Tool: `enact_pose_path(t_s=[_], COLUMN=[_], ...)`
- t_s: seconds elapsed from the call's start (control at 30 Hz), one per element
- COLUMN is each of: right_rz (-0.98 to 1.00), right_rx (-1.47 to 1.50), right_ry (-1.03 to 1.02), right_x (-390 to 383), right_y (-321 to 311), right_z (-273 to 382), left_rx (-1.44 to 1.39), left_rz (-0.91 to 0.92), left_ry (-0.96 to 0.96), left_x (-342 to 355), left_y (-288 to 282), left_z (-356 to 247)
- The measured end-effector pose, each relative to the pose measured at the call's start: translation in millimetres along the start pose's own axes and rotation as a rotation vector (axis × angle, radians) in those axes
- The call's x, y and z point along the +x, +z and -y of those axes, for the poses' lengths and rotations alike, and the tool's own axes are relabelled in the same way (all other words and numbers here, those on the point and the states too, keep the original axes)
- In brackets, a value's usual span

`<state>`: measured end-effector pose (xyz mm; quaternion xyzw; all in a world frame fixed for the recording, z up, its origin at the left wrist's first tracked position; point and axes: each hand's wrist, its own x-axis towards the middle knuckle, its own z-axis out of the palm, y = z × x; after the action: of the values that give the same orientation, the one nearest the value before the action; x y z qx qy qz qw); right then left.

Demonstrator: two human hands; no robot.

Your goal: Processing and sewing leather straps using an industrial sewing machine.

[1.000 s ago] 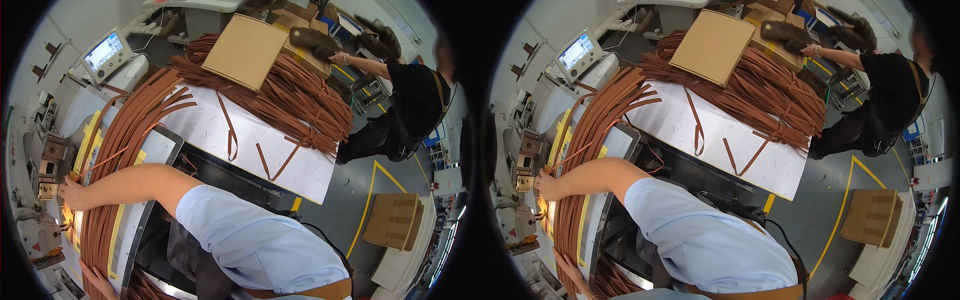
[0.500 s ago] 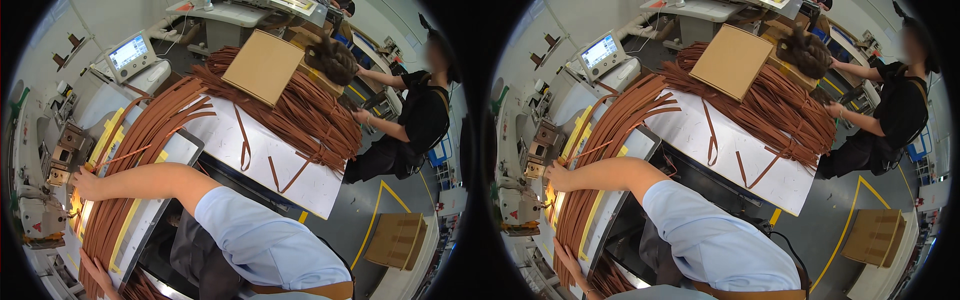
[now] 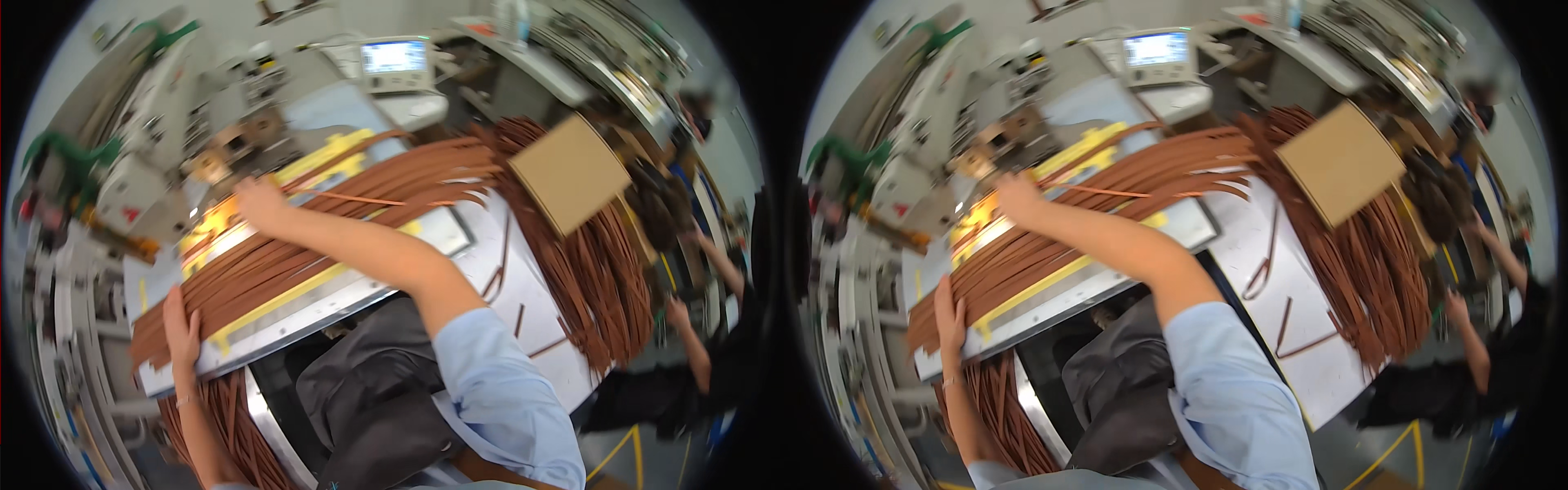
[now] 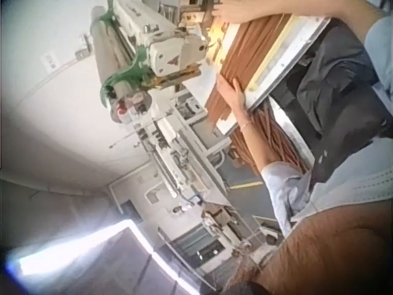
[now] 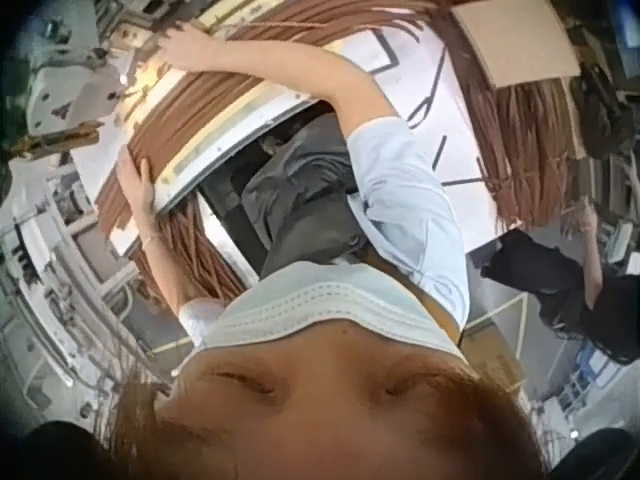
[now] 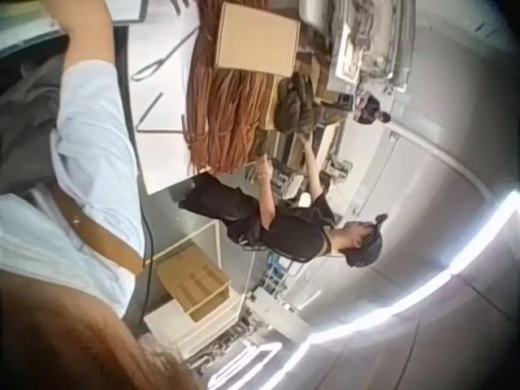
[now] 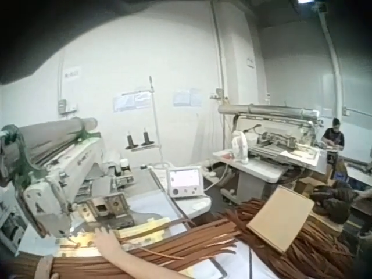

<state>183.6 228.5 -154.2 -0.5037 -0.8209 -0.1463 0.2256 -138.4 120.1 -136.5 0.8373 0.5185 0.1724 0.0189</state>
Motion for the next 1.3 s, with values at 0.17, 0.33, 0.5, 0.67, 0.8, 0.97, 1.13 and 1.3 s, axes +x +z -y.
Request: enact_pose_path(t_s=[0.17, 0.33, 0.5, 0.67, 0.8, 0.97, 1.13, 1.3], right_rz=[-0.002, -0.110, -0.142, -0.273, -0.159, -0.097, 0.141, 0.103], right_rx=[0.057, 0.175, 0.091, 0.160, 0.180, 0.164, 0.050, 0.029], right_ry=[-0.084, -0.172, 0.167, 0.517, 0.464, 0.218, 0.211, 0.173], right_x=[-0.3, -45.7, -128.7, -194.9, -202.5, -177.3, -158.5, -164.3], right_y=[-18.2, -87.5, -161.7, -177.0, -176.9, -159.7, -130.3, -119.3], right_z=[-11.5, -55.8, -141.0, -210.5, -191.2, -141.0, -98.6, -107.3], left_rx=[0.117, 0.165, 0.159, 0.174, 0.200, 0.168, 0.148, 0.194], left_rz=[-0.001, 0.001, -0.053, -0.062, -0.076, -0.099, -0.100, -0.247], left_ry=[0.013, -0.080, -0.072, -0.118, -0.109, -0.126, -0.139, -0.246], left_x=[-2.1, -20.1, -13.8, -20.4, -23.0, -20.7, -24.7, -30.8], left_y=[-13.8, -28.2, -16.8, -24.8, -22.7, -18.4, -15.6, -15.0], left_z=[9.1, 32.5, 40.4, 33.4, 40.4, 36.8, 37.8, 27.1])
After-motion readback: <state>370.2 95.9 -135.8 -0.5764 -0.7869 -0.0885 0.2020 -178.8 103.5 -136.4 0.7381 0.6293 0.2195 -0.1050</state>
